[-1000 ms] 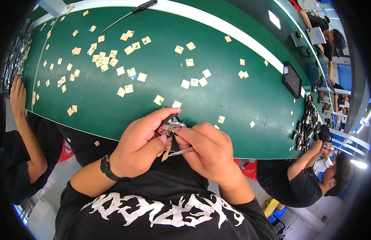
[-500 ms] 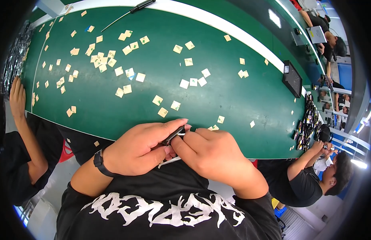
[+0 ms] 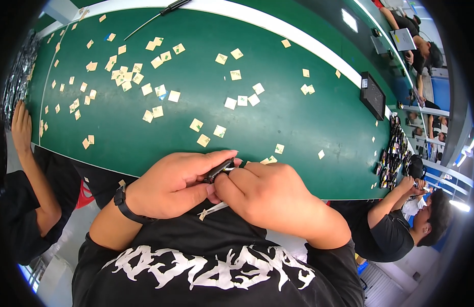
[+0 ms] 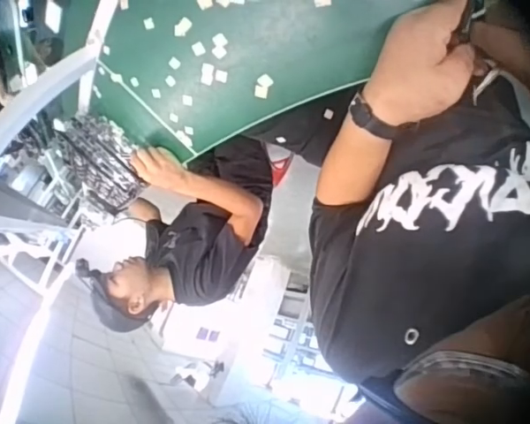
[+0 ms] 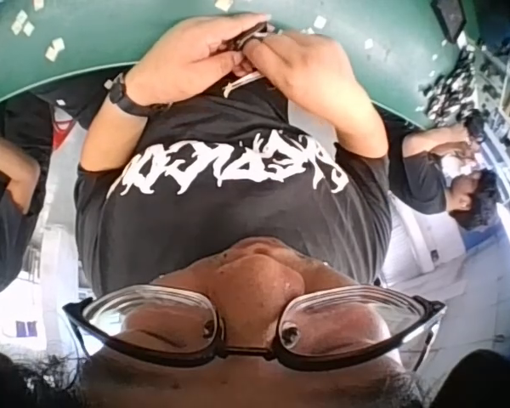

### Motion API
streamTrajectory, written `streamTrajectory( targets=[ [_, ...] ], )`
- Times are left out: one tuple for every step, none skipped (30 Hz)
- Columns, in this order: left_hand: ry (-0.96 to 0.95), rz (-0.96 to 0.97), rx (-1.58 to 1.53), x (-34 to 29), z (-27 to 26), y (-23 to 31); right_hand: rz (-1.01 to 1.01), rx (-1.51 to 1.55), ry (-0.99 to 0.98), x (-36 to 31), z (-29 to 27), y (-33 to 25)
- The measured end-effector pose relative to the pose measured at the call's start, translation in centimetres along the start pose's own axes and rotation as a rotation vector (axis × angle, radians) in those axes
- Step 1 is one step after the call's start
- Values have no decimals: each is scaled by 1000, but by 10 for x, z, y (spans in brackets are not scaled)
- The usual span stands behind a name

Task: Assembling and inspecting electronic components for smartwatches at a factory workstation.

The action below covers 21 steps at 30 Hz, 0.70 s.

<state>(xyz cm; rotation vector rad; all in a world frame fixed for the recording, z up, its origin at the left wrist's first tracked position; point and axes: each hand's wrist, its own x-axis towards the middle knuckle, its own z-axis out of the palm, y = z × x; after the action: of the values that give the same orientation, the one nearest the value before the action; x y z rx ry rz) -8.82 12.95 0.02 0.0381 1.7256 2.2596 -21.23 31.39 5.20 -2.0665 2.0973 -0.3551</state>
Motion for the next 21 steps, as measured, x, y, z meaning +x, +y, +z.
streamTrajectory(
  targets=[
    [-3, 1, 0, 0, 0, -2, 3, -2, 0, 0, 0, 1],
    [5, -21, -101, -1, 1, -5, 14, 33, 20, 1, -1, 1],
    [12, -42, -202, -2, 1, -7, 25, 67, 40, 1, -1, 2],
    [16, -42, -201, -3, 2, -8, 22, 68, 41, 1, -1, 2],
    [32, -41, -279, -3, 4, -9, 44, 81, 66, -2, 0, 2],
    [47, -41, -356, -3, 4, -10, 65, 94, 90, -5, 2, 2],
    [48, -41, -356, -3, 4, -9, 65, 94, 90, -7, 6, 2],
    [52, -37, -367, -2, 4, -8, 81, 145, 154, -11, 11, 4],
    [55, -33, -379, -1, 3, -7, 98, 195, 218, -14, 16, 4],
    [52, -34, -379, 0, 3, -7, 101, 195, 219, -16, 19, 4],
    [48, -36, -386, 0, 3, -7, 121, 210, 268, -17, 21, 3],
    [42, -39, -392, 0, 2, -7, 141, 224, 317, -18, 23, 2],
    [39, -41, -391, 0, 3, -6, 145, 223, 319, -18, 24, 1],
    [50, -46, -395, 0, 3, -5, 139, 182, 327, -17, 25, 0],
    [60, -52, -398, 0, 3, -4, 132, 140, 334, -17, 25, -1],
    [56, -53, -397, 0, 4, -3, 136, 140, 336, -18, 25, -1],
    [68, -49, -397, 0, 5, -3, 122, 163, 324, -18, 23, 0],
    [80, -44, -397, 0, 5, -3, 107, 186, 312, -19, 22, 0],
    [77, -44, -395, 0, 5, -4, 109, 184, 314, -19, 23, 1],
    [82, -31, -402, 0, 5, -5, 121, 279, 335, -20, 24, 2],
    [86, -19, -409, 0, 5, -5, 133, 374, 356, -20, 24, 3]
  ],
)
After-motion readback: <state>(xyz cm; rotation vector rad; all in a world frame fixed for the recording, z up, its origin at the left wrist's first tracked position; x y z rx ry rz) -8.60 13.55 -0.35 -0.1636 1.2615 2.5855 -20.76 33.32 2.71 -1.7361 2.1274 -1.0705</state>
